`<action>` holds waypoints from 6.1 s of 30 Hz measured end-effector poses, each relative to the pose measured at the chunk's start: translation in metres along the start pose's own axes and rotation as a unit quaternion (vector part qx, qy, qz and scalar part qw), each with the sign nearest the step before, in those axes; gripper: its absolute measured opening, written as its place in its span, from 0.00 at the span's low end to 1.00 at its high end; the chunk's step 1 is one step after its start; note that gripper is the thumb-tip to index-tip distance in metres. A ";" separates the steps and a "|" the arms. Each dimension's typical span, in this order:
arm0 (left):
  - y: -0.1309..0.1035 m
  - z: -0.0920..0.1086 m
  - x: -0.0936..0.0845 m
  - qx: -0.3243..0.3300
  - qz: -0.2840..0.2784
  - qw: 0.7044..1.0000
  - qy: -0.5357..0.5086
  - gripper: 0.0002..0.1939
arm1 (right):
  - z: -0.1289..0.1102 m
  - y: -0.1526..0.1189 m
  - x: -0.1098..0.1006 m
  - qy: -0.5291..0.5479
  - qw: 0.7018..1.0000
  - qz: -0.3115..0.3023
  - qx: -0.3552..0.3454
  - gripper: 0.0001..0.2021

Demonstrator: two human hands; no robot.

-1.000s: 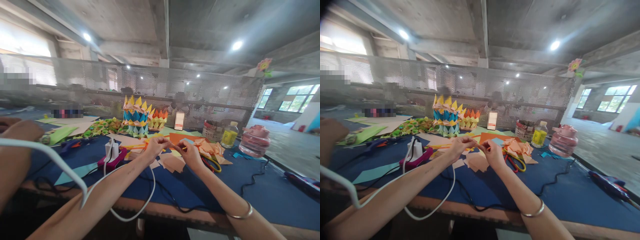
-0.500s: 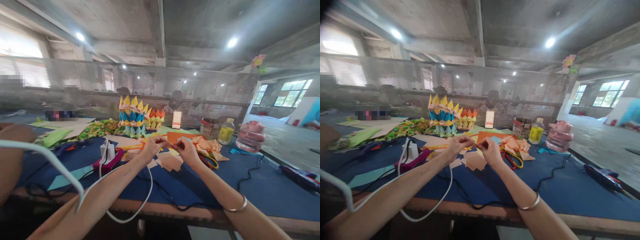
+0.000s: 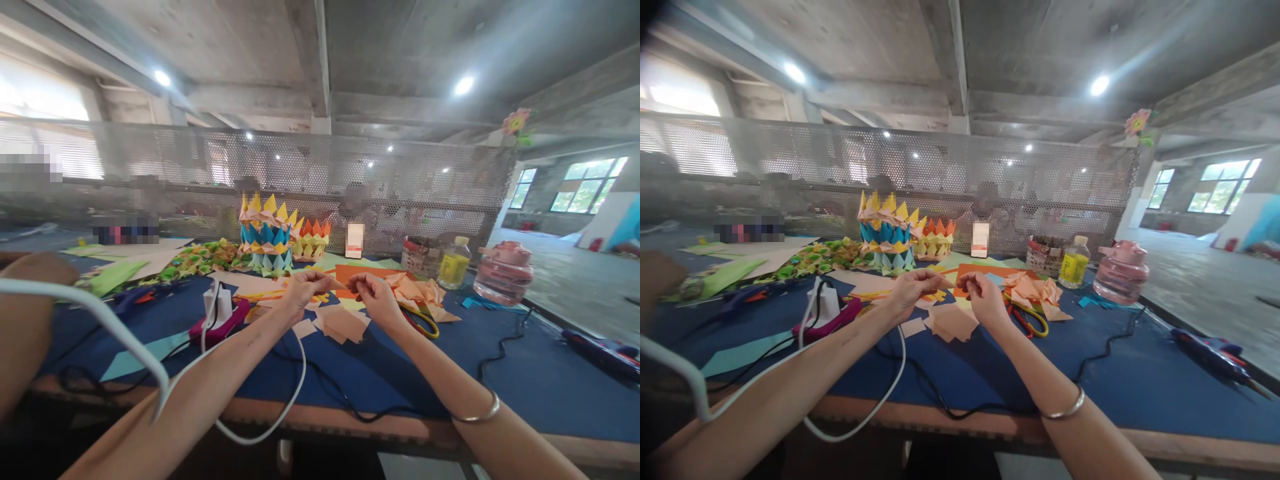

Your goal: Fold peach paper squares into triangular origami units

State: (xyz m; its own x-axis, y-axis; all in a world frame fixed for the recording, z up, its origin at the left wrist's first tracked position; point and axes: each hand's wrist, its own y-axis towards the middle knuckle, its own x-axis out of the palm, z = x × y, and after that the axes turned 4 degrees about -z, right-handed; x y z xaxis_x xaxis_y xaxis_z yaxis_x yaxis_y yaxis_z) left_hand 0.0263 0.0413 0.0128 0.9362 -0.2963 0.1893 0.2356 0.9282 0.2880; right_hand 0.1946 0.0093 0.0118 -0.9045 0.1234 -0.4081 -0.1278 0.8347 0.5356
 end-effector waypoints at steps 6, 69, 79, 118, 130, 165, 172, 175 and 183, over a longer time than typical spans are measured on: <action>-0.005 0.002 0.004 0.016 -0.031 0.998 0.046 0.13 | -0.006 -0.004 0.003 -0.057 0.998 -0.032 0.003 0.14; -0.007 0.001 0.006 -0.026 -0.157 0.987 0.032 0.22 | 0.002 -0.004 0.002 -0.075 0.997 -0.014 -0.006 0.18; -0.013 0.010 0.010 -0.014 -0.126 0.990 0.063 0.22 | -0.010 -0.007 0.001 -0.130 0.990 0.029 -0.050 0.11; -0.008 0.001 0.007 -0.096 -0.125 0.985 -0.072 0.17 | -0.013 -0.008 0.002 -0.194 0.976 0.024 -0.098 0.06; -0.007 -0.001 0.007 -0.088 -0.099 0.990 -0.053 0.18 | -0.012 -0.009 0.002 -0.195 0.973 0.019 -0.121 0.06; -0.004 0.005 0.003 -0.149 -0.160 0.968 -0.127 0.06 | -0.013 -0.007 0.004 -0.079 0.991 0.034 -0.102 0.10; -0.004 0.010 0.002 -0.181 -0.156 0.961 -0.137 0.05 | -0.015 -0.008 0.001 -0.105 0.986 0.010 -0.125 0.10; -0.005 0.013 0.002 -0.185 -0.154 0.960 -0.145 0.06 | -0.016 -0.009 0.000 -0.123 0.983 -0.005 -0.133 0.12; -0.006 0.014 0.003 -0.191 -0.148 0.958 -0.153 0.06 | -0.018 -0.010 -0.003 -0.170 0.970 -0.022 -0.171 0.13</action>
State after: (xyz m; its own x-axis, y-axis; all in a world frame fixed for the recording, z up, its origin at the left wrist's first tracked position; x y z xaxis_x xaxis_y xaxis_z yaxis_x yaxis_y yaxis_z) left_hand 0.0236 0.0313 0.0249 0.7079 -0.5565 0.4350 0.6114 0.7911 0.0172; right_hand 0.1911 -0.0090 0.0216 -0.7164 0.3095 -0.6253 -0.3436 0.6235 0.7023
